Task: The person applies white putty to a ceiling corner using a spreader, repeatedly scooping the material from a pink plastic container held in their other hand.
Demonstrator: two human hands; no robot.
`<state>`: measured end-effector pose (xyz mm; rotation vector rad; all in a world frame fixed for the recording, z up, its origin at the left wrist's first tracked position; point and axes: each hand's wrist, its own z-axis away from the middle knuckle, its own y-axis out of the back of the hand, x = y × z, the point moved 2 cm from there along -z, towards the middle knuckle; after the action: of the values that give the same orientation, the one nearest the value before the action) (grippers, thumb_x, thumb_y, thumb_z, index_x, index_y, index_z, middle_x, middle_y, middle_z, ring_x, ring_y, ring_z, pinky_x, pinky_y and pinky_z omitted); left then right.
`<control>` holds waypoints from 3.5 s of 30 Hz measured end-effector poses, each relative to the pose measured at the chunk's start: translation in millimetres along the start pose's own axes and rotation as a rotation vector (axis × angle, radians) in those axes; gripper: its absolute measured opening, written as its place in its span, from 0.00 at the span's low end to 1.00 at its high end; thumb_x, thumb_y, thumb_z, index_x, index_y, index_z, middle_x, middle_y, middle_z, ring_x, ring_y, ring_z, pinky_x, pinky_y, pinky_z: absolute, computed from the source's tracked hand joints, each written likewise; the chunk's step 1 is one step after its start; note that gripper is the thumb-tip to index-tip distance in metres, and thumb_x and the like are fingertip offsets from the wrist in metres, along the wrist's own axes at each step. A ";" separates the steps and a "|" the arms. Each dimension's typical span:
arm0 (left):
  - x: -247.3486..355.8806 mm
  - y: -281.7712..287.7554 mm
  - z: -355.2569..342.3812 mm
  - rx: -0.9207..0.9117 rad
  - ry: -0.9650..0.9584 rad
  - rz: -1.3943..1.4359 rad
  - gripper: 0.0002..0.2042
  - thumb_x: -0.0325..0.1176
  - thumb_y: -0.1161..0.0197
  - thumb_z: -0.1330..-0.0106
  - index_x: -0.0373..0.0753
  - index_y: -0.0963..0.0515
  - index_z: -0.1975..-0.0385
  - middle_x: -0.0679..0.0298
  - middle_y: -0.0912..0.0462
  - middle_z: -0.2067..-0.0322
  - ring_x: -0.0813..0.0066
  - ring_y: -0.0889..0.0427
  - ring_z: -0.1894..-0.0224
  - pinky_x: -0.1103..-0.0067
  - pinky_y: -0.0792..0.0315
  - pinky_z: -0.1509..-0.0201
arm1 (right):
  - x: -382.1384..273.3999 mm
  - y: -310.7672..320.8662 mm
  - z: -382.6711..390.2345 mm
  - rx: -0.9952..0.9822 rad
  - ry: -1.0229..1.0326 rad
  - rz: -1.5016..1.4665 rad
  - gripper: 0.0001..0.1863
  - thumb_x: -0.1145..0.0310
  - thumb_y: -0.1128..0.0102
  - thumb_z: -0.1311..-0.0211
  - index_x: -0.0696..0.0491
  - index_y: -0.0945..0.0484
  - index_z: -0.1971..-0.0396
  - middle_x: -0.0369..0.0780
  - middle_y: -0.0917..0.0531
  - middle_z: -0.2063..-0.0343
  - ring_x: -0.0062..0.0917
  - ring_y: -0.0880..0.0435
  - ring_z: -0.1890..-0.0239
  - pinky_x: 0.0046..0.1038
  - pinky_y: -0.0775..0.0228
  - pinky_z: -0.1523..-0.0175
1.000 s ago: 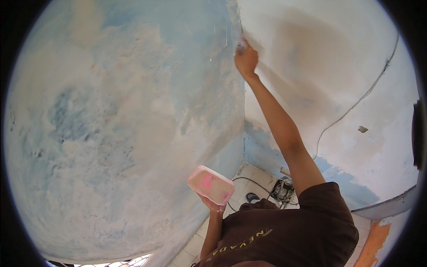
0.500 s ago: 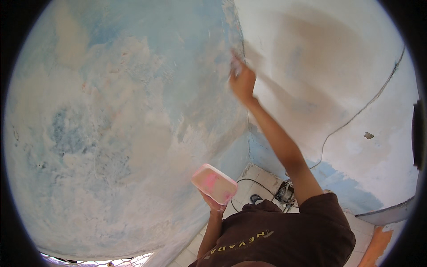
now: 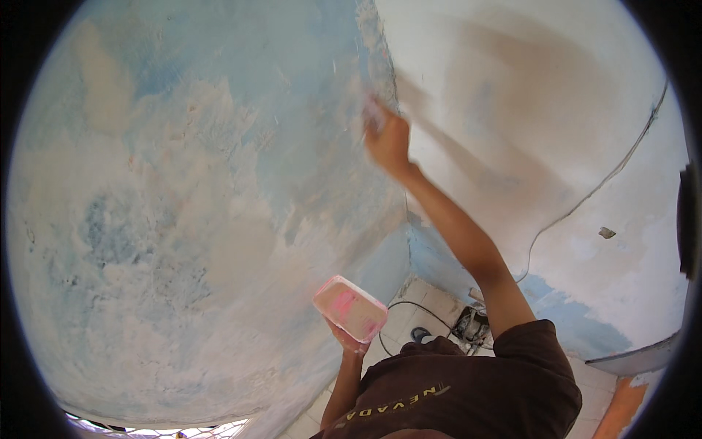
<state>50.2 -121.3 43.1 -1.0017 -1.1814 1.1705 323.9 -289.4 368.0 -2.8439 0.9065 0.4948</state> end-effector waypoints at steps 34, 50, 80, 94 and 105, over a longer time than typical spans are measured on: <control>-23.3 4.5 -16.8 -0.037 -0.034 -0.133 0.31 0.67 0.53 0.26 0.49 0.31 0.36 0.67 0.22 0.43 0.61 0.20 0.42 0.56 0.22 0.39 | 72.7 0.3 -55.6 -0.098 -0.192 0.242 0.24 0.77 0.39 0.42 0.64 0.21 0.43 0.52 0.17 0.78 0.47 0.16 0.75 0.42 0.22 0.64; -22.7 -6.8 -17.4 -0.043 -0.115 -0.174 0.29 0.63 0.52 0.25 0.47 0.29 0.37 0.64 0.19 0.45 0.60 0.18 0.44 0.57 0.20 0.43 | 52.4 0.1 -71.1 -0.033 -0.090 0.229 0.25 0.78 0.43 0.40 0.60 0.23 0.40 0.50 0.13 0.66 0.43 0.14 0.69 0.41 0.21 0.59; -84.0 -33.1 -68.1 -0.001 -0.135 -0.178 0.30 0.63 0.53 0.25 0.46 0.30 0.36 0.63 0.20 0.46 0.58 0.18 0.44 0.57 0.20 0.42 | 76.9 -5.7 12.5 0.116 -0.155 -0.024 0.21 0.79 0.41 0.37 0.59 0.21 0.43 0.47 0.13 0.50 0.38 0.10 0.57 0.32 0.18 0.57; -91.1 -12.7 -80.2 0.016 -0.171 -0.198 0.32 0.66 0.55 0.25 0.47 0.32 0.34 0.63 0.22 0.43 0.58 0.21 0.41 0.55 0.23 0.39 | 89.7 27.6 62.3 -0.237 -0.768 -0.121 0.27 0.76 0.43 0.34 0.62 0.29 0.34 0.52 0.15 0.73 0.39 0.12 0.70 0.32 0.25 0.66; -90.4 -8.9 -83.8 0.072 -0.121 -0.133 0.33 0.65 0.54 0.26 0.46 0.33 0.32 0.61 0.24 0.39 0.56 0.25 0.37 0.54 0.28 0.34 | -83.5 -11.1 -6.9 -0.260 -0.064 -0.492 0.30 0.79 0.39 0.41 0.63 0.29 0.36 0.51 0.13 0.56 0.37 0.12 0.74 0.33 0.21 0.70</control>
<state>134.4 -210.4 27.7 -0.7945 -1.2721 1.1723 268.1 -236.5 403.0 -3.0995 0.1175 0.6693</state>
